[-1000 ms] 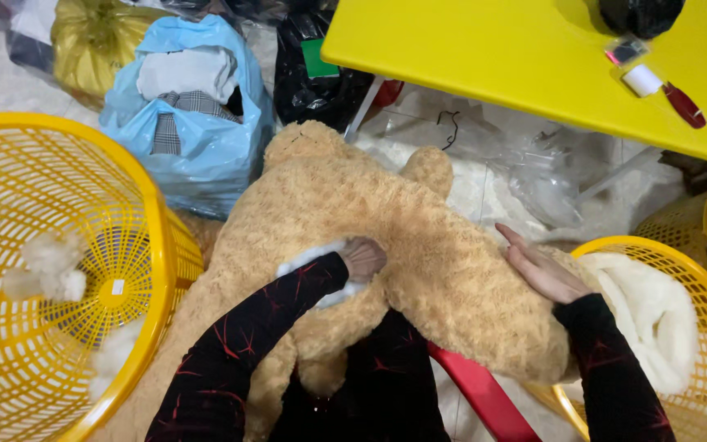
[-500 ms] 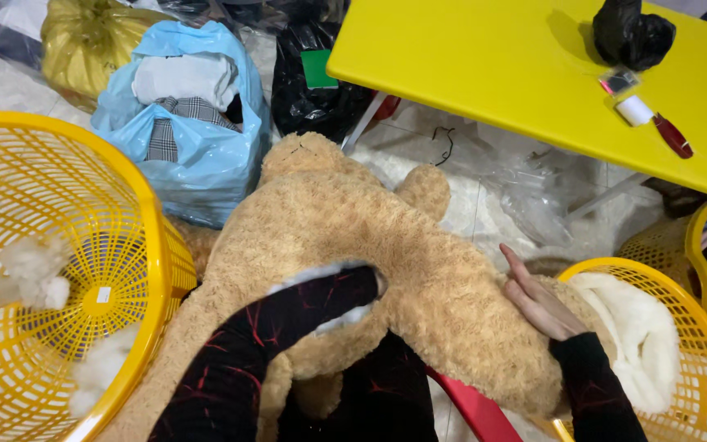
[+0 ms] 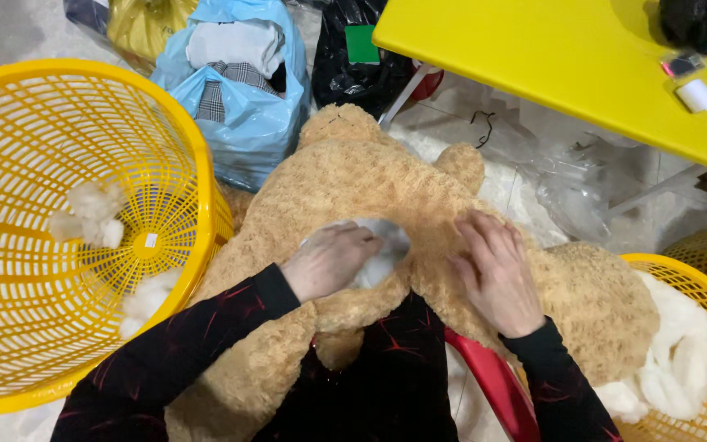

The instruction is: The person repeatedly takes handfuls of white cotton-like stuffing from a yellow basket and presses them into an opening in a large brown plush toy. The hands push and compact the material into the cavity throughout the clip.

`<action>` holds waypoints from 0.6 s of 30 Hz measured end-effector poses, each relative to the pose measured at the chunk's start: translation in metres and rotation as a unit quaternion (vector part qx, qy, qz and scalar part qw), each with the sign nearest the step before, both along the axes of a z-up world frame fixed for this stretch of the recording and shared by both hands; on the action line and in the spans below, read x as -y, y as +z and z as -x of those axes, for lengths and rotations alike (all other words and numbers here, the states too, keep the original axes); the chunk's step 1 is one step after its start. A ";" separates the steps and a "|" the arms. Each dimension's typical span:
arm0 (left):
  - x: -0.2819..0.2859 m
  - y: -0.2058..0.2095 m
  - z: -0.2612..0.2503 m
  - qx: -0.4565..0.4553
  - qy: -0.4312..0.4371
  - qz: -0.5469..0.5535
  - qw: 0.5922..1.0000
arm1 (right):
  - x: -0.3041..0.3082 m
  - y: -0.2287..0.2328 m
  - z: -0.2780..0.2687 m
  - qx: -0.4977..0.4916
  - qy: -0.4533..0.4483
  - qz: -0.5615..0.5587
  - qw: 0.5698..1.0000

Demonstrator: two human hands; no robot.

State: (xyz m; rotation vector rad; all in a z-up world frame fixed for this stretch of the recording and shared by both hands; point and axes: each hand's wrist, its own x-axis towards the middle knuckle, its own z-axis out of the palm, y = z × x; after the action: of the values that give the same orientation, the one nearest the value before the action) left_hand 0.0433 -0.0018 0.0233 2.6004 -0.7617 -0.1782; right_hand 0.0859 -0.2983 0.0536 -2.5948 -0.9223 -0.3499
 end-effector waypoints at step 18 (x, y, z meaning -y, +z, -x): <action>0.108 -0.238 -0.088 0.020 0.122 0.143 0.982 | 0.090 -0.015 -0.056 -0.326 -0.162 0.020 0.931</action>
State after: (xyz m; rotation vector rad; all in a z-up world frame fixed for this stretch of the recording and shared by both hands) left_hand 0.1313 -0.1100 -0.2145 2.3996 -0.4367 0.0536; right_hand 0.1423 -0.3879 0.0382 -2.6107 -0.2709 0.4425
